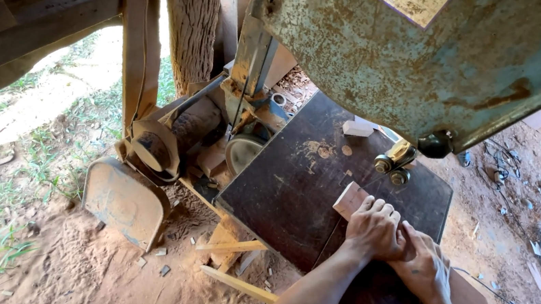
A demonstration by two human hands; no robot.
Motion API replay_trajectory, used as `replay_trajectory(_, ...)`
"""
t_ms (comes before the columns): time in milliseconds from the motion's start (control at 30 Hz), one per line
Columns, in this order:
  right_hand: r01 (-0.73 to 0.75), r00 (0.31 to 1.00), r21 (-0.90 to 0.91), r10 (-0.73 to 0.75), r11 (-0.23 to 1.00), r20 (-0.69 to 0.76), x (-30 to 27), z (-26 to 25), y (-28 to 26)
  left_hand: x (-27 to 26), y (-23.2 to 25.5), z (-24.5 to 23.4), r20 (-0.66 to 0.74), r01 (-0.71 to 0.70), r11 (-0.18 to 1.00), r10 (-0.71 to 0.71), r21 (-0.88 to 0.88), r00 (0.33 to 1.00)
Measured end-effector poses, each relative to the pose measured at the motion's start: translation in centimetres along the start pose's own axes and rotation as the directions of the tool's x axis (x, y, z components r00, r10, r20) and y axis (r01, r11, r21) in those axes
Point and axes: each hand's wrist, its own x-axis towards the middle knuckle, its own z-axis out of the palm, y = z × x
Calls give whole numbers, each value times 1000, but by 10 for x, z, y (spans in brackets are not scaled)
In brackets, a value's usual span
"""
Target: Cutting small rectangular pieces of wood using a band saw.
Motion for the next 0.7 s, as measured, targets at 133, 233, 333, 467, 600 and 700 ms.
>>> replay_trajectory(133,7,1000,2,-7,1000,4,3,2,3,3,0,0,43,13,1000,-13,-4,999)
replay_trajectory(233,3,1000,2,-3,1000,0,3,3,4,3,-1,0,23,15,1000,-15,-23,1000)
replay_trajectory(333,-25,999,-20,26,999,40,4,6,7,1,-1,2,-16,4,1000,-5,-22,1000)
replay_trajectory(467,21,1000,11,-21,1000,0,5,4,6,2,-3,6,15,15,1000,-15,-24,1000)
replay_trajectory(600,2,1000,-12,-2,1000,11,6,6,7,2,-2,4,-26,14,1000,-14,-17,1000)
replay_trajectory(700,16,1000,4,-16,1000,-4,4,6,8,1,-2,5,-21,16,1000,-16,-21,1000)
